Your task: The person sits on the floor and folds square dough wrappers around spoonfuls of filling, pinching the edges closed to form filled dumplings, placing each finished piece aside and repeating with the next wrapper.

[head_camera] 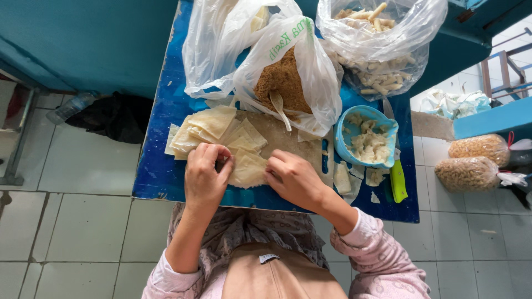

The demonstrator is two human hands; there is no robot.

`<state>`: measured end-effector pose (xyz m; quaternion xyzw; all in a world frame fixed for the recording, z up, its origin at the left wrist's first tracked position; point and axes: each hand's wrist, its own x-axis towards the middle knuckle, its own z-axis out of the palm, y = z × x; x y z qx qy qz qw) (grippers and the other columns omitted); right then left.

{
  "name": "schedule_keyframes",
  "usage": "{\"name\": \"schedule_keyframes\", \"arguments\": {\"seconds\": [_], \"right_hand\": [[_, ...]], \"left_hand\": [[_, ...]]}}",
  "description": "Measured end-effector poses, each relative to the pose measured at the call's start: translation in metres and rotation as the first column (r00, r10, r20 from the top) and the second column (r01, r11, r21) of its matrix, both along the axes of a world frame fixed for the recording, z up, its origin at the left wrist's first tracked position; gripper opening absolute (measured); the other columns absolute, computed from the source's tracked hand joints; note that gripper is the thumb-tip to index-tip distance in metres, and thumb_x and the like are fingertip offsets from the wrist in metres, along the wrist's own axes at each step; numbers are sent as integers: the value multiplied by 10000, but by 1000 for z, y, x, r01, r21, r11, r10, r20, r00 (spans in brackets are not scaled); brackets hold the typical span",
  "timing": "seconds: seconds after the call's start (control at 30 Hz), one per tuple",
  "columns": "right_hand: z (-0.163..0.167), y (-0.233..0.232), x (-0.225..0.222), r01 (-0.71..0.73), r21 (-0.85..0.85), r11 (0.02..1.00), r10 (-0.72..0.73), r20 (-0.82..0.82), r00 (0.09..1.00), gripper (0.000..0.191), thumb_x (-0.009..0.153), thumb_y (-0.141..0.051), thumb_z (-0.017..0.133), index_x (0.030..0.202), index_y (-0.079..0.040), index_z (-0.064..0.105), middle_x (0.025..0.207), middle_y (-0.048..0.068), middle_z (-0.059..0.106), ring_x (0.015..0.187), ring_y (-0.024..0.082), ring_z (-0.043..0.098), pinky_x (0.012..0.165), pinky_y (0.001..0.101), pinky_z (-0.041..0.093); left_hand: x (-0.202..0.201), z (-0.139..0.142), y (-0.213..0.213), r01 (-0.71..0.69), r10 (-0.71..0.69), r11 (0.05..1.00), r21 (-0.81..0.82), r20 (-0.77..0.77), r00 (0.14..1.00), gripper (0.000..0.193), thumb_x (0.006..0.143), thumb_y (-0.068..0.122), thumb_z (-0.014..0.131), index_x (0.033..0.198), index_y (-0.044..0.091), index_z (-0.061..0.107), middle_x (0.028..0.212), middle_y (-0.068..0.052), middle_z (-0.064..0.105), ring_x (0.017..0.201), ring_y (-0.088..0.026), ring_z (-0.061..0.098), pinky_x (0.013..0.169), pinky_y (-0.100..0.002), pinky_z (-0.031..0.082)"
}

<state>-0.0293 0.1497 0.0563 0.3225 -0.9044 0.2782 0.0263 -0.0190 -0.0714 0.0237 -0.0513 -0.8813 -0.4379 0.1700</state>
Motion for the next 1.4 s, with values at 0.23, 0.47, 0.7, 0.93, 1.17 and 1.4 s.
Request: {"name": "schedule_keyframes", "arguments": {"seconds": [0.23, 0.47, 0.7, 0.93, 1.17, 1.4], "right_hand": [[23, 39, 20, 204, 252, 946, -192, -70, 979, 67, 859, -84, 688, 891, -49, 642, 886, 132, 611, 825, 356, 632, 736, 448, 502], [34, 31, 9, 431, -106, 896, -435, -10, 901, 287, 946, -117, 706, 1196, 3, 633, 739, 109, 645, 592, 227, 629, 573, 339, 498], [-3, 8, -69, 540, -351, 765, -359, 463, 810, 306, 922, -105, 711, 1163, 7, 560, 710, 29, 653, 612, 90, 597, 528, 267, 464], [-14, 35, -102, 604, -495, 625, -466, 384, 797, 121, 1017, -102, 630, 1030, 8, 677, 726, 37, 671, 555, 96, 577, 511, 259, 453], [-23, 39, -102, 570, -393, 722, -561, 151, 814, 128, 1008, -82, 622, 1009, 18, 702, 717, 78, 714, 586, 102, 677, 541, 249, 510], [-30, 49, -119, 646, -554, 526, -371, 534, 760, 155, 1018, -74, 563, 1033, 42, 665, 774, 112, 725, 584, 147, 712, 515, 268, 549]], "left_hand": [[2, 1, 1, -9, 6, 999, -53, -59, 998, 117, 873, 89, 760, 954, 101, 676, 922, -51, 646, 894, -287, 600, 804, -404, 486], [32, 14, 18, -97, 54, 976, -197, -213, 976, 218, 900, 65, 716, 1117, 68, 704, 1029, -72, 679, 945, -278, 618, 837, -413, 488], [43, 14, 68, 66, -95, 952, -298, -84, 992, 250, 870, 276, 739, 966, 63, 650, 943, -97, 598, 865, -311, 576, 723, -433, 471], [32, 4, 77, 138, -148, 940, -311, -10, 989, 129, 881, 170, 696, 924, 89, 604, 943, -95, 584, 890, -305, 579, 774, -418, 496], [34, 5, 82, 71, -109, 891, -448, -59, 992, 129, 824, 84, 641, 942, 96, 590, 982, -89, 601, 905, -277, 601, 772, -380, 513], [27, 12, 80, 143, -155, 914, -379, -1, 988, 129, 886, 94, 664, 964, 61, 566, 865, -114, 589, 816, -306, 630, 725, -404, 531]]}}
